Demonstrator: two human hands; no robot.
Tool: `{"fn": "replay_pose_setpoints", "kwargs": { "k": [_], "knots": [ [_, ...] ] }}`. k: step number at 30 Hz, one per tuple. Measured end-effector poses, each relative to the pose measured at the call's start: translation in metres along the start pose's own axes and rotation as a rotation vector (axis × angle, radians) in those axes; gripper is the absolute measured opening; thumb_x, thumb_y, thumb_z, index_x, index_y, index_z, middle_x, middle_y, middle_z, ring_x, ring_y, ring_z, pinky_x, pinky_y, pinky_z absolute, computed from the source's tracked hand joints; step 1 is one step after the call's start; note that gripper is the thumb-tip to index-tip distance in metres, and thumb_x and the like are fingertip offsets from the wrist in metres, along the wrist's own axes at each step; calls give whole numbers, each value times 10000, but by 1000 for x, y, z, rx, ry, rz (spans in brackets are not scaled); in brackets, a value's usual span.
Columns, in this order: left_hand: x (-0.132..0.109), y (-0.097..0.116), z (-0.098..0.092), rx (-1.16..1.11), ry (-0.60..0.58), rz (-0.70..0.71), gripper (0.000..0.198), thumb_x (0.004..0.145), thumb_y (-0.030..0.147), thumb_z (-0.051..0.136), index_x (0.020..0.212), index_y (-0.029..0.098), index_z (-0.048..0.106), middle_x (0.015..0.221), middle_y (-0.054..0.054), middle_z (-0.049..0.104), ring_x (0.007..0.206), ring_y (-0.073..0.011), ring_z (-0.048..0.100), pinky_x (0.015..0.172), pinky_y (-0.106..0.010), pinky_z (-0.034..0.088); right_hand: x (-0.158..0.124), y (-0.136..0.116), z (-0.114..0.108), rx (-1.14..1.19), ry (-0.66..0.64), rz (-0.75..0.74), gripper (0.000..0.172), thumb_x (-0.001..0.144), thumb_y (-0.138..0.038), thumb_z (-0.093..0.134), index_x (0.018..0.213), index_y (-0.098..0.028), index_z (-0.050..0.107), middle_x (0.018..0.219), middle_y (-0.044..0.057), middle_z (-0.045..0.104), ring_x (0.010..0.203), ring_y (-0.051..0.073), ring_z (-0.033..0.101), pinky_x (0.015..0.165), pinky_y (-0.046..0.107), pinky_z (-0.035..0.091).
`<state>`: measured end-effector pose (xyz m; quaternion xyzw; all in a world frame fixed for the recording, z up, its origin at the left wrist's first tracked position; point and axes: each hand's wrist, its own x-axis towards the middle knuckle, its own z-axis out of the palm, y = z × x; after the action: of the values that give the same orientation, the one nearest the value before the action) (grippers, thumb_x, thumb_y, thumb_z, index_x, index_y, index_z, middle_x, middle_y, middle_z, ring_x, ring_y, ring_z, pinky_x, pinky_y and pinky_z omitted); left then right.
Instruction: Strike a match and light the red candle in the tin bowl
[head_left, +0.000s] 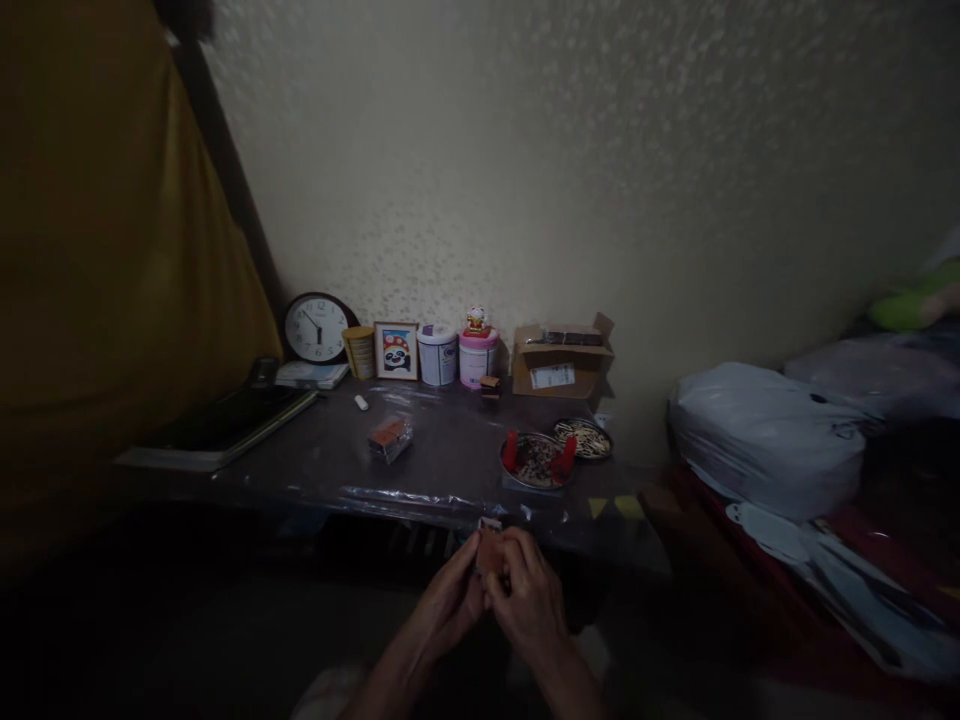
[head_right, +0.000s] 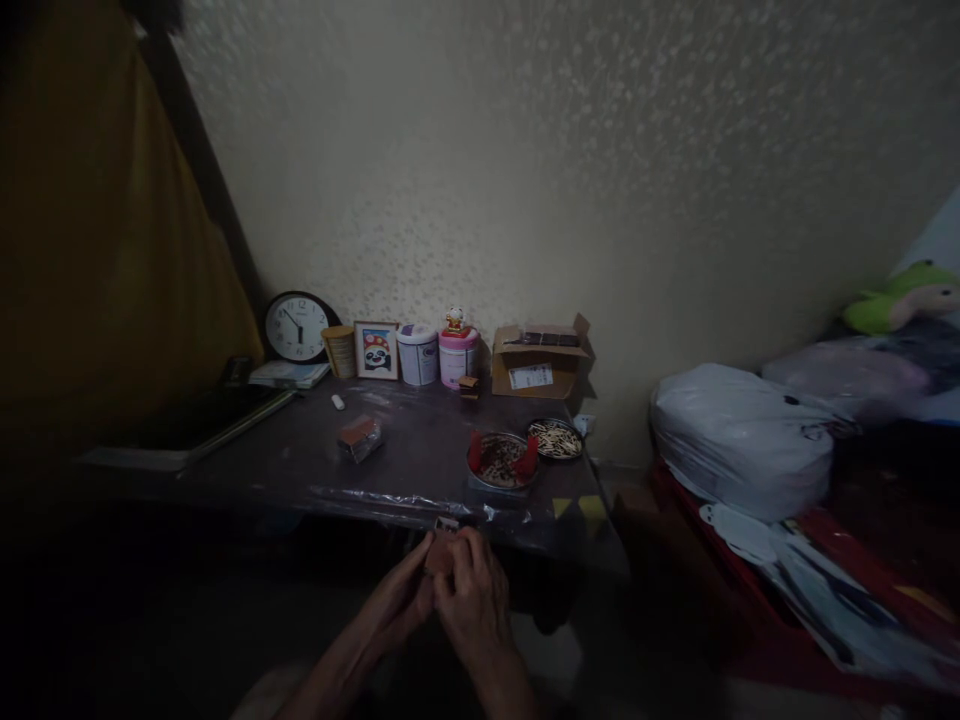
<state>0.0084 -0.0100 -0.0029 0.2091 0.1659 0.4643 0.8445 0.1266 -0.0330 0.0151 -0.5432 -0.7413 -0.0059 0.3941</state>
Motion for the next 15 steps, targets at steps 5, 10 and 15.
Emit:
{"fn": "replay_pose_setpoints", "kwargs": {
  "k": [5,10,15],
  "knots": [
    [2,6,-8,-50,104,-18,257,849,303,509,969,115,638,853,-71,707,727,-138,649,673,-229,493,9,12,-14,269,-162,0,171,790,-204,563,957,-230,588,1072,39,589,948,171,596,832,275,491],
    [2,9,-7,45,180,-127,264,820,308,528,927,93,638,677,-80,693,481,-102,588,455,-182,425,14,34,-16,316,-84,37,140,855,-193,483,836,-216,620,886,24,634,858,155,612,782,256,493],
    [0,5,-4,166,193,-62,300,785,283,572,1044,140,621,722,-41,686,454,-77,550,418,-167,388,12,32,-17,232,-157,-69,173,867,-173,473,860,-240,632,922,20,628,879,157,598,785,266,492]
  ]
}}
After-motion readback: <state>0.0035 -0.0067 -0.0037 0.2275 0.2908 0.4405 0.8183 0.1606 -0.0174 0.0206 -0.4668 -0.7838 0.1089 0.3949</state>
